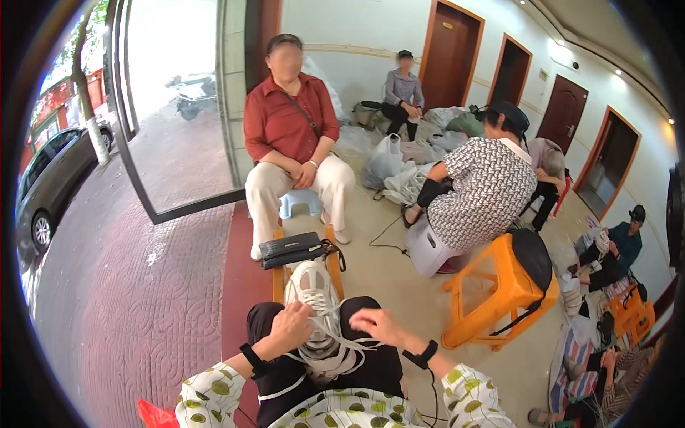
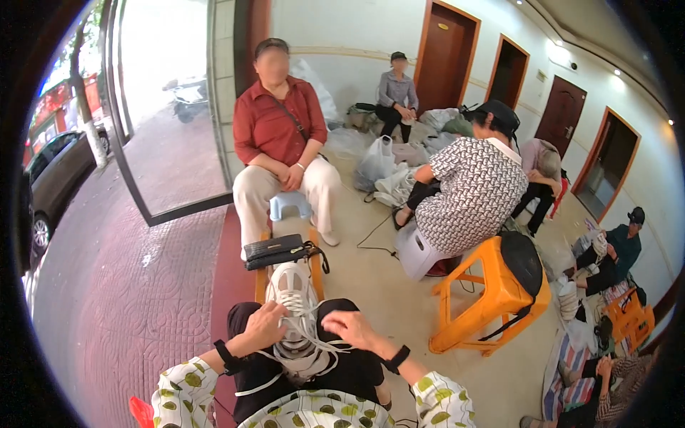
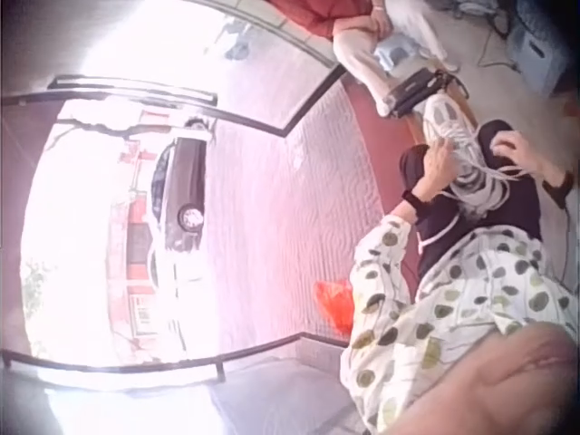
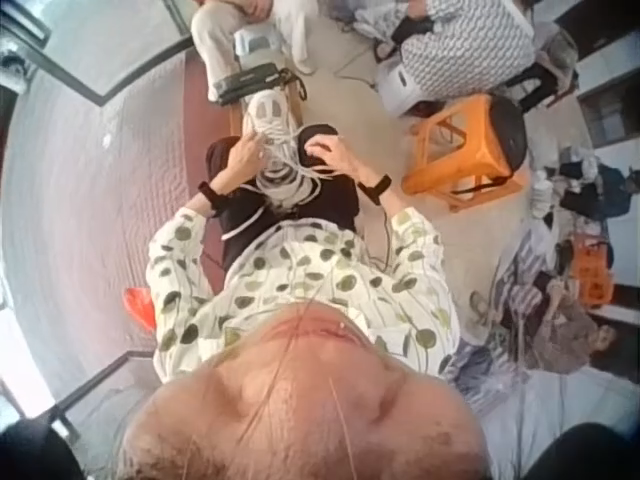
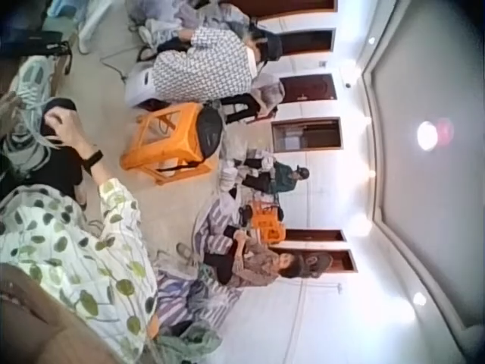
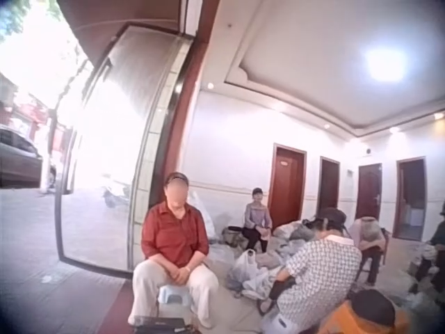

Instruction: The recorder is lacing and unlacing a shoe while sitting in a workshop area.

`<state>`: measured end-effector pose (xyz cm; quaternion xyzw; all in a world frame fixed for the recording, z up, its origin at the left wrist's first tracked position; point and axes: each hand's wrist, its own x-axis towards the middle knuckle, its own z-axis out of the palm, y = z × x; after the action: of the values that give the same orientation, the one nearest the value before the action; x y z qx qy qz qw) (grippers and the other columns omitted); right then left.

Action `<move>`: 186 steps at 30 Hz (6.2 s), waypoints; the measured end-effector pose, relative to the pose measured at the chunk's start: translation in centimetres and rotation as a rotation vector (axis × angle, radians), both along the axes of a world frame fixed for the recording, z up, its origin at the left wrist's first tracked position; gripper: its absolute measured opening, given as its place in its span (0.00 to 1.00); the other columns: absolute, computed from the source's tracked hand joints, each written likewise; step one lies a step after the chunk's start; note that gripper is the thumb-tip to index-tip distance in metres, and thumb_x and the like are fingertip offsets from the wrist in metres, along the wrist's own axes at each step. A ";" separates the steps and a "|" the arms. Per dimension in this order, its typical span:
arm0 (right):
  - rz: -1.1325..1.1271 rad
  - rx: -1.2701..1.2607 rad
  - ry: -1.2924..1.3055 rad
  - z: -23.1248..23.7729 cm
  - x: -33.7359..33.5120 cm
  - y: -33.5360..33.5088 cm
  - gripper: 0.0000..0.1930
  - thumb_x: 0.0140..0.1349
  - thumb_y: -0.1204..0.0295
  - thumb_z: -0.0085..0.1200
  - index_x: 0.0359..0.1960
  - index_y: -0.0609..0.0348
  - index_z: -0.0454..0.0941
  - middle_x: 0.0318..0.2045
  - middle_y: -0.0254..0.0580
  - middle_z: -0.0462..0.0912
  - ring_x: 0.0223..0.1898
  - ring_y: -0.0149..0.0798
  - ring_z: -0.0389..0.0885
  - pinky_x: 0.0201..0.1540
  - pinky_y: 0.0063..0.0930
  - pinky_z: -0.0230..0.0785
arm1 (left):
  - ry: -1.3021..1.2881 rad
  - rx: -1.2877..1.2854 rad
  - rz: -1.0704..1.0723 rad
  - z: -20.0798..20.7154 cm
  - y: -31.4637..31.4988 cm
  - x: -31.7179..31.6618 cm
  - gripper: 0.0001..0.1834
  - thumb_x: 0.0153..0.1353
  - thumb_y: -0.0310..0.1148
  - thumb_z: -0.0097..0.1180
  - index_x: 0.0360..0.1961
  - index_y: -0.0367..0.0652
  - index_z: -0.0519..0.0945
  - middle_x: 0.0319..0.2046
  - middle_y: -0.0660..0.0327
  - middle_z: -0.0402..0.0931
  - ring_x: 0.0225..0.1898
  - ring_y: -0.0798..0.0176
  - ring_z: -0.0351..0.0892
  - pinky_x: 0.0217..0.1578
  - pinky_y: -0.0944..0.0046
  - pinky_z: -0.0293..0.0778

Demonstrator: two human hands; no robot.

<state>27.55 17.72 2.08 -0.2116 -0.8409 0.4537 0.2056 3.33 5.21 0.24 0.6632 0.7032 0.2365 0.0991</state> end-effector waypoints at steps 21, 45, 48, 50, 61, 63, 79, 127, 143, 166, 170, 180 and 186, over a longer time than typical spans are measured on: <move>0.026 0.569 -0.031 -5.3 -9.6 1.3 0.18 0.56 0.71 0.57 0.50 0.57 0.74 0.37 0.49 0.79 0.42 0.52 0.80 0.43 0.44 0.74 | -0.647 -0.140 -0.097 -3.7 -0.7 3.7 0.14 0.58 0.34 0.56 0.42 0.38 0.85 0.29 0.50 0.83 0.32 0.62 0.82 0.37 0.59 0.77; -0.145 -0.065 -0.211 -2.3 -3.2 5.6 0.08 0.60 0.71 0.57 0.34 0.64 0.82 0.23 0.36 0.82 0.27 0.27 0.78 0.31 0.26 0.71 | -0.861 -0.072 0.123 -0.4 -5.0 2.7 0.11 0.65 0.33 0.55 0.39 0.34 0.78 0.25 0.60 0.78 0.26 0.71 0.73 0.31 0.67 0.71; -0.072 0.060 -0.251 -1.0 -2.9 4.5 0.09 0.59 0.71 0.57 0.35 0.65 0.82 0.26 0.41 0.84 0.27 0.33 0.81 0.33 0.29 0.73 | -0.537 -0.015 0.259 0.0 -4.3 3.1 0.12 0.61 0.34 0.60 0.41 0.38 0.78 0.29 0.59 0.77 0.31 0.64 0.76 0.36 0.64 0.72; 0.006 0.125 -0.262 -0.2 -2.6 4.6 0.09 0.59 0.70 0.57 0.35 0.64 0.81 0.28 0.46 0.84 0.28 0.39 0.82 0.35 0.32 0.73 | 0.096 0.364 0.221 0.5 -3.2 3.3 0.15 0.55 0.34 0.63 0.44 0.43 0.77 0.36 0.59 0.76 0.42 0.55 0.77 0.43 0.58 0.72; 0.110 0.066 -0.306 -1.7 -2.4 2.9 0.09 0.61 0.67 0.57 0.35 0.60 0.81 0.26 0.46 0.84 0.28 0.44 0.83 0.33 0.34 0.73 | 0.427 0.120 0.042 -3.9 2.4 3.4 0.10 0.52 0.29 0.59 0.37 0.44 0.76 0.37 0.57 0.77 0.42 0.52 0.80 0.40 0.53 0.74; 0.147 -0.002 -0.273 -2.4 -1.8 3.3 0.10 0.61 0.66 0.57 0.36 0.62 0.81 0.26 0.42 0.85 0.27 0.38 0.83 0.32 0.32 0.73 | 0.370 0.109 0.039 -4.0 2.4 3.5 0.08 0.53 0.28 0.57 0.35 0.43 0.77 0.35 0.56 0.78 0.40 0.51 0.81 0.38 0.52 0.75; -0.307 0.283 -0.087 -3.7 -7.1 4.4 0.08 0.60 0.67 0.56 0.31 0.59 0.77 0.24 0.46 0.83 0.28 0.52 0.82 0.31 0.42 0.73 | -1.323 -0.344 -0.138 5.3 -10.1 0.3 0.02 0.67 0.26 0.50 0.36 0.42 0.71 0.26 0.65 0.75 0.27 0.72 0.73 0.31 0.72 0.71; -0.100 0.353 -0.032 -4.5 -8.1 3.5 0.04 0.56 0.76 0.56 0.32 0.58 0.81 0.26 0.42 0.81 0.26 0.43 0.81 0.30 0.36 0.74 | -0.221 -0.039 0.383 1.3 -14.1 3.9 0.20 0.44 0.33 0.72 0.36 0.43 0.75 0.25 0.60 0.75 0.25 0.56 0.78 0.27 0.58 0.72; 0.151 -0.329 -0.230 -3.4 -6.9 3.2 0.12 0.62 0.66 0.60 0.36 0.64 0.80 0.25 0.33 0.81 0.24 0.25 0.77 0.26 0.22 0.74 | -0.176 0.029 0.361 0.7 -14.7 4.3 0.11 0.43 0.30 0.70 0.25 0.43 0.77 0.27 0.57 0.74 0.28 0.51 0.79 0.28 0.55 0.73; 0.134 -0.047 -0.264 -2.5 -7.2 5.5 0.07 0.61 0.72 0.61 0.34 0.63 0.83 0.29 0.30 0.79 0.29 0.24 0.76 0.31 0.20 0.70 | -1.364 -0.098 0.132 3.6 -13.5 0.1 0.07 0.65 0.32 0.53 0.33 0.44 0.70 0.22 0.70 0.68 0.22 0.77 0.66 0.24 0.74 0.65; -0.024 0.369 -0.092 -3.1 -10.4 2.5 0.06 0.55 0.74 0.52 0.32 0.58 0.81 0.29 0.51 0.82 0.34 0.55 0.81 0.37 0.44 0.74 | -1.182 -0.096 0.240 1.2 -14.8 -0.6 0.04 0.62 0.28 0.52 0.36 0.41 0.72 0.21 0.66 0.74 0.18 0.76 0.69 0.18 0.75 0.65; -0.026 0.391 0.003 -4.6 -7.3 3.0 0.05 0.52 0.74 0.51 0.29 0.57 0.78 0.29 0.45 0.80 0.37 0.51 0.79 0.40 0.43 0.72 | -1.175 -0.209 0.241 3.2 -10.4 -0.1 0.11 0.63 0.27 0.51 0.46 0.36 0.75 0.22 0.63 0.76 0.20 0.75 0.69 0.23 0.76 0.66; -0.030 0.339 0.100 -5.6 -6.5 3.6 0.05 0.50 0.76 0.53 0.29 0.56 0.72 0.32 0.40 0.75 0.34 0.48 0.77 0.39 0.40 0.68 | -1.288 -0.098 0.288 0.4 -8.4 -3.5 0.06 0.64 0.27 0.52 0.42 0.42 0.76 0.17 0.68 0.70 0.16 0.78 0.64 0.16 0.76 0.57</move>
<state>21.07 21.28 -3.51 -0.1637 -0.8907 0.3123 0.2868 -0.18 -3.24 0.61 0.2834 0.5951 0.5642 0.4972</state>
